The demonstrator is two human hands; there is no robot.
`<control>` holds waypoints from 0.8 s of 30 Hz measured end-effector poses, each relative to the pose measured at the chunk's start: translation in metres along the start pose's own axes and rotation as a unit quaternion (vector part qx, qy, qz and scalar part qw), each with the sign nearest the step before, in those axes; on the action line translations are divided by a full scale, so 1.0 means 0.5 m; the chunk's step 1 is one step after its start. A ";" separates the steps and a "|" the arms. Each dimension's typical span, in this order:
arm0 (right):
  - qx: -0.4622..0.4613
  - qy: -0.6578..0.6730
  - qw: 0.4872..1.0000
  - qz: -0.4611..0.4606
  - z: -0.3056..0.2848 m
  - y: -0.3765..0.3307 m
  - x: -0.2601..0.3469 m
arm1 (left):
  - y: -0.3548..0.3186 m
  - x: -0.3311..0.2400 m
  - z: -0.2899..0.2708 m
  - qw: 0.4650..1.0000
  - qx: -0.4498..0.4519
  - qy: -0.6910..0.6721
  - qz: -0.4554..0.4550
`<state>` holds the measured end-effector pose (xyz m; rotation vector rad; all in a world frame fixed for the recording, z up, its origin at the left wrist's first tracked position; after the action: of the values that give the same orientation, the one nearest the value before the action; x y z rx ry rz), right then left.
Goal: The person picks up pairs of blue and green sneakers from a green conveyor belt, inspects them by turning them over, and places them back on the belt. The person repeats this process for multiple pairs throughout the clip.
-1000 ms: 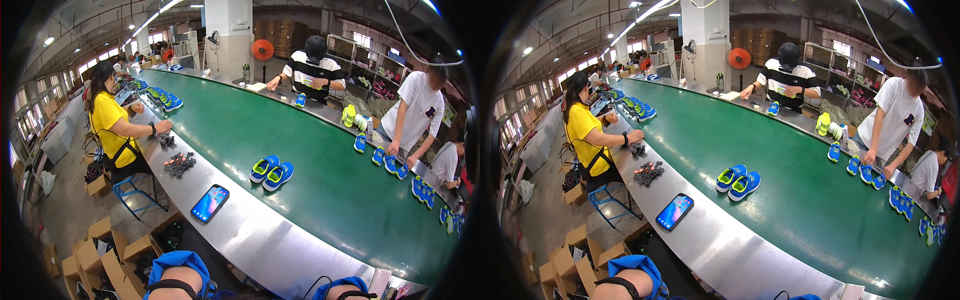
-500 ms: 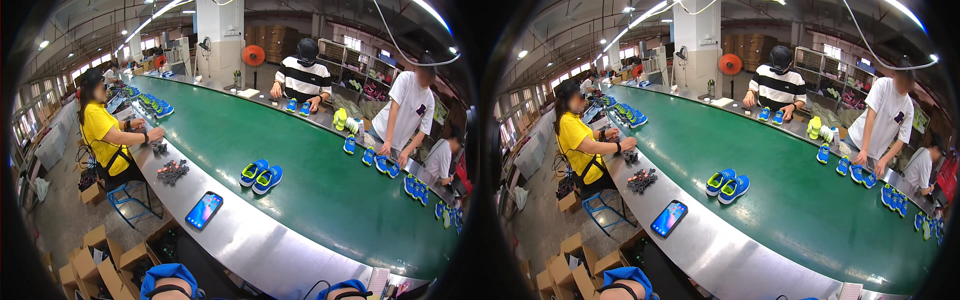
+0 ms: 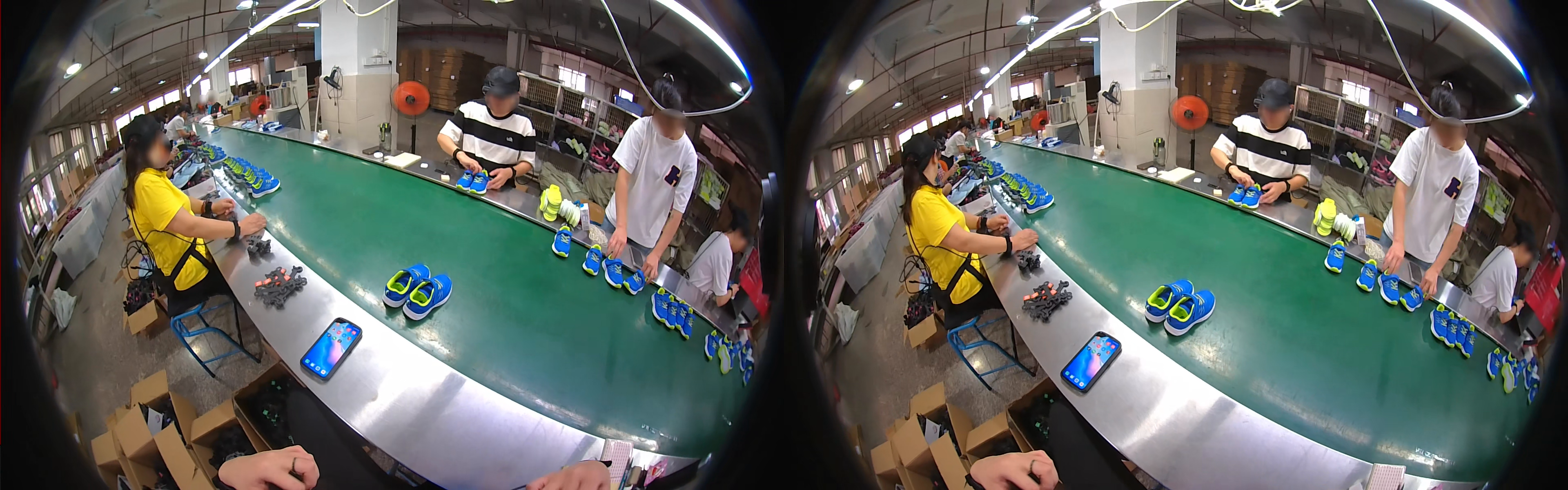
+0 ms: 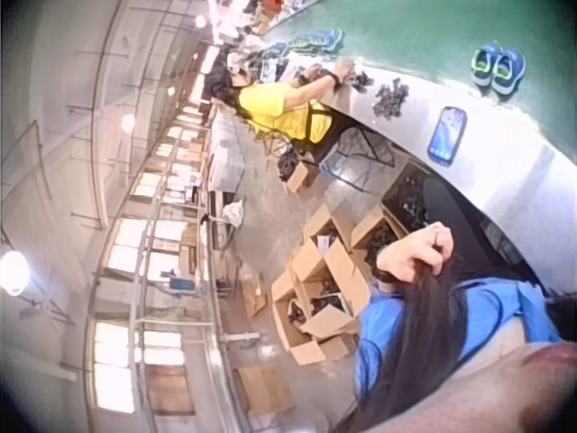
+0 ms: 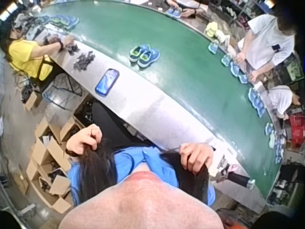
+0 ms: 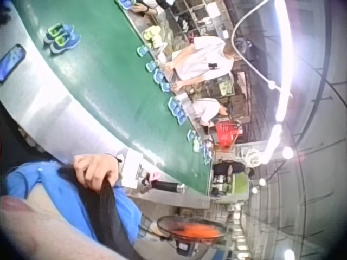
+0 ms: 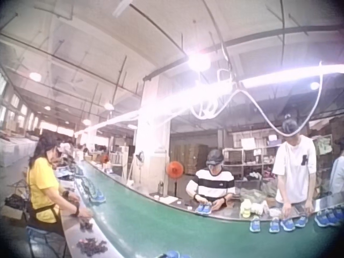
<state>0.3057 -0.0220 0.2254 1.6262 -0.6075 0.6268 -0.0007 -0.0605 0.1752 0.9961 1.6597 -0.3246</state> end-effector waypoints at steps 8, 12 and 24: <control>-0.411 0.024 0.885 0.216 -0.031 -0.207 -0.098 | -0.142 0.285 0.012 0.934 -0.028 0.009 -0.355; -0.264 -0.161 0.810 0.499 -0.065 -0.260 -0.173 | -0.115 0.373 -0.046 0.914 -0.143 0.085 -0.370; -0.358 -0.573 0.612 0.411 -0.243 -0.208 -0.295 | 0.392 0.501 -0.027 0.895 -0.394 -0.192 -0.076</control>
<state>0.2649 0.1185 0.0643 0.6745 -2.3011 -0.2144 0.1298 0.1776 0.0088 0.1690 1.3118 0.0663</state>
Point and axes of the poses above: each hand's wrist, its own y-axis towards the middle knuckle, its own z-axis out of the palm, x = y × z, the point moved 8 cm from there along y, towards the middle knuckle, and after that the axes turned 3 degrees about x, right-handed, at the moved point
